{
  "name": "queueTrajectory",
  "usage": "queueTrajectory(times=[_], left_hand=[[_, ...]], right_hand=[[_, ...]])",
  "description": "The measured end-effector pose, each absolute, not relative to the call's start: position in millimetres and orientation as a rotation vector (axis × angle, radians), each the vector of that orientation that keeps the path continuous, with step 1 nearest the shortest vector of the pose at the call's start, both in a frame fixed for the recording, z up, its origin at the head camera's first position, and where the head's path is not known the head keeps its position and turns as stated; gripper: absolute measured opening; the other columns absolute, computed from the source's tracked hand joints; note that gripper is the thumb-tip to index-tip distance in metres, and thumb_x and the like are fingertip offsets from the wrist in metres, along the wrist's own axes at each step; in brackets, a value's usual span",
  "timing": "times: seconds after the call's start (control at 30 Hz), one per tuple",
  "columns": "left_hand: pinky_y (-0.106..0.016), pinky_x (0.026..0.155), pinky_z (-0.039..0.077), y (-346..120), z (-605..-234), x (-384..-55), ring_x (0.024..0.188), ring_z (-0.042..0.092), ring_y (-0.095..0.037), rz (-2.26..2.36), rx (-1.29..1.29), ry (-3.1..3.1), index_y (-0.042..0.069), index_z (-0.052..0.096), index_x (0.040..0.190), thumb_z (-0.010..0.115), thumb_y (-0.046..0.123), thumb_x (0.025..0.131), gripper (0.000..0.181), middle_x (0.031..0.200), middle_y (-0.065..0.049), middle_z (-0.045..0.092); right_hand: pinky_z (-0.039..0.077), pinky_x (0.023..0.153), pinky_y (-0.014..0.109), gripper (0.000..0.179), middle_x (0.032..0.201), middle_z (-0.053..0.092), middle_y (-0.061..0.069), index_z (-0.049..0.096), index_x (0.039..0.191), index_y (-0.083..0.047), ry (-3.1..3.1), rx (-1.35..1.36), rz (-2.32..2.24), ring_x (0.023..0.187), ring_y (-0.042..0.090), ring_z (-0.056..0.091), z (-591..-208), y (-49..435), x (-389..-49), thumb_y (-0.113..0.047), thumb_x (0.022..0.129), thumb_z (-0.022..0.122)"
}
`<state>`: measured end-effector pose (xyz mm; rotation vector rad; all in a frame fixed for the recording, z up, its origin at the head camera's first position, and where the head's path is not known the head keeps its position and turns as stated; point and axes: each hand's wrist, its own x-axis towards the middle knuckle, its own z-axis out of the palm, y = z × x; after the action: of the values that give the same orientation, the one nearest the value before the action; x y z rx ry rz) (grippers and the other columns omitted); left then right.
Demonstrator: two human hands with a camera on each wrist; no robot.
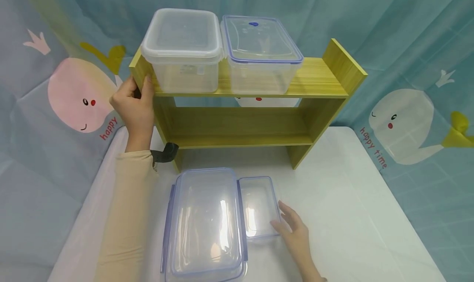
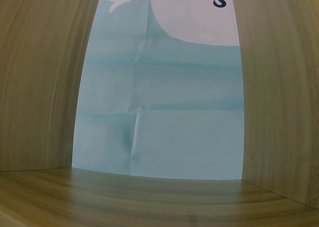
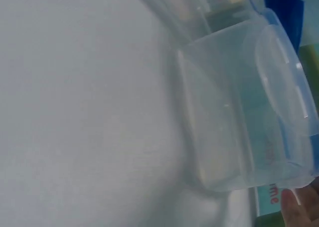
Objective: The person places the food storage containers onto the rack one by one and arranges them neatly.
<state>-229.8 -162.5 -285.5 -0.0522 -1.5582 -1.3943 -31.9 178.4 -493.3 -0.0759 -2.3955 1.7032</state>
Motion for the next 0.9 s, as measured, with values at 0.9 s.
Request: queueTrajectory(times=[0.9], left_hand=[[-0.015, 0.054, 0.032, -162.8, -286.7, -230.6, 0.054, 0.044, -0.004, -1.379, -0.037, -1.566, -0.008, 0.063, 0.071, 0.064, 0.01, 0.084, 0.022, 0.062, 0.01, 0.051]], right_hand=[[0.018, 0.105, 0.015, 0.077, 0.147, 0.033, 0.016, 0.034, 0.144, -0.006, -2.55, -0.088, 1.593, 0.134, 0.037, 0.027, -534.7, 174.2, -32.0, -0.016, 0.079, 0.074]])
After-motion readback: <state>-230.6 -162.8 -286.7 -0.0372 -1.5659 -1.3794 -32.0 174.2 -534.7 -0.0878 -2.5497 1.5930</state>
